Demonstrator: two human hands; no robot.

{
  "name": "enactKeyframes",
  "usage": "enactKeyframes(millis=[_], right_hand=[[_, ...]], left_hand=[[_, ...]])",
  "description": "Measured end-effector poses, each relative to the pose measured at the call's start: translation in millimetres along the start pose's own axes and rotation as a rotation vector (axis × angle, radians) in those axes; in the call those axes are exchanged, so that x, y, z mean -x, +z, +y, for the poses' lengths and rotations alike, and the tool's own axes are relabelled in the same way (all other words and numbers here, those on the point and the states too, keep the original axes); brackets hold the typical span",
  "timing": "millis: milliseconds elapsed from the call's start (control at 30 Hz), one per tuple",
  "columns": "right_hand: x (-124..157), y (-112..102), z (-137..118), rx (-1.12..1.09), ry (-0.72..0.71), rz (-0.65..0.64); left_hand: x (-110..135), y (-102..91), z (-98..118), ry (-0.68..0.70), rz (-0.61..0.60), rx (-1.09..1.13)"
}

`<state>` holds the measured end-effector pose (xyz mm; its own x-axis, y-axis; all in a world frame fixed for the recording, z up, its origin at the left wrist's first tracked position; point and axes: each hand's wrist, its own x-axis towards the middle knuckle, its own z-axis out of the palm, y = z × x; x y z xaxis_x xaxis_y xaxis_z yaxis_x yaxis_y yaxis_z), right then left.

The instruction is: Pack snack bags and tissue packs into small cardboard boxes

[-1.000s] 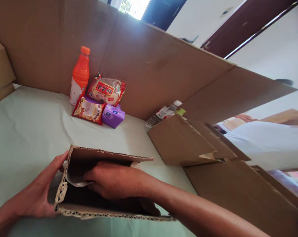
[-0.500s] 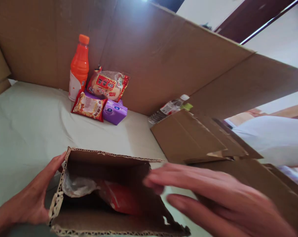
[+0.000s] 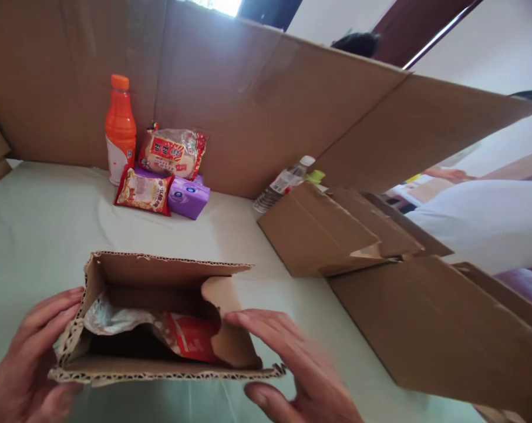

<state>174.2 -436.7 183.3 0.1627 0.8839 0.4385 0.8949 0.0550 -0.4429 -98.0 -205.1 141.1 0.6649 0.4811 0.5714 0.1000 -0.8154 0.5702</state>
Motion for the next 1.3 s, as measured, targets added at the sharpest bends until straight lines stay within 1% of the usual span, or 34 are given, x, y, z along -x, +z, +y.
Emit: enactKeyframes(millis=[67, 167, 200, 367, 400, 467, 533, 600, 667, 700, 733, 767, 867, 900, 967, 1067, 1100, 1200, 1267, 1300], right_hand=[[0, 8, 2, -0.008, -0.002, 0.004], [2, 17, 6, -0.052, 0.018, 0.035], [3, 19, 7, -0.067, 0.019, 0.045], [10, 27, 11, -0.093, 0.036, 0.099], [10, 28, 11, -0.085, 0.042, 0.107], [9, 27, 12, -0.050, 0.024, 0.123], [2, 24, 13, 0.019, -0.031, 0.167], [-11, 18, 13, 0.103, -0.076, 0.248], [-28, 12, 12, 0.172, -0.079, 0.329], [-37, 9, 12, 0.196, -0.073, 0.346], [-44, 7, 12, 0.209, -0.077, 0.338], [-51, 7, 12, 0.211, -0.095, 0.298], [-55, 8, 14, 0.183, -0.209, 0.092], [-52, 10, 15, 0.180, -0.241, 0.032], [-42, 12, 18, 0.192, -0.266, -0.040], [-26, 16, 25, 0.170, -0.248, -0.088], [-22, 18, 27, 0.143, -0.239, -0.085], [-13, 29, 33, 0.027, -0.198, -0.007], [-6, 41, 35, -0.052, -0.162, 0.096], [-2, 47, 35, -0.087, -0.136, 0.156]], left_hand=[[-7, 2.2, 10, 0.047, 0.089, -0.005], [-18, 3.9, 19, 0.090, 0.140, -0.007], [-20, 3.9, 21, 0.099, 0.134, -0.006], [-30, 4.5, 22, 0.115, 0.003, 0.022], [-31, 5.5, 22, 0.125, -0.005, 0.018], [-29, 8.3, 20, 0.100, 0.015, 0.012], [-24, 11.9, 18, 0.014, 0.068, 0.017], [-19, 15.3, 17, -0.057, 0.118, 0.026], [-18, 17.5, 17, -0.077, 0.131, 0.015], [-19, 18.0, 18, -0.073, 0.128, 0.000], [-21, 18.2, 19, -0.062, 0.129, -0.022], [-23, 18.0, 20, -0.052, 0.132, -0.050], [-27, 16.1, 23, -0.035, 0.128, -0.138], [-27, 15.1, 24, -0.039, 0.107, -0.150], [-28, 12.4, 22, -0.054, 0.031, -0.131], [-35, 7.4, 13, -0.075, -0.094, -0.013], [-39, 5.8, 9, -0.084, -0.146, 0.041], [-51, 2.1, -4, -0.112, -0.323, 0.235], [-55, -0.4, -7, -0.117, -0.409, 0.341], [-54, -1.8, -7, -0.108, -0.434, 0.367]])
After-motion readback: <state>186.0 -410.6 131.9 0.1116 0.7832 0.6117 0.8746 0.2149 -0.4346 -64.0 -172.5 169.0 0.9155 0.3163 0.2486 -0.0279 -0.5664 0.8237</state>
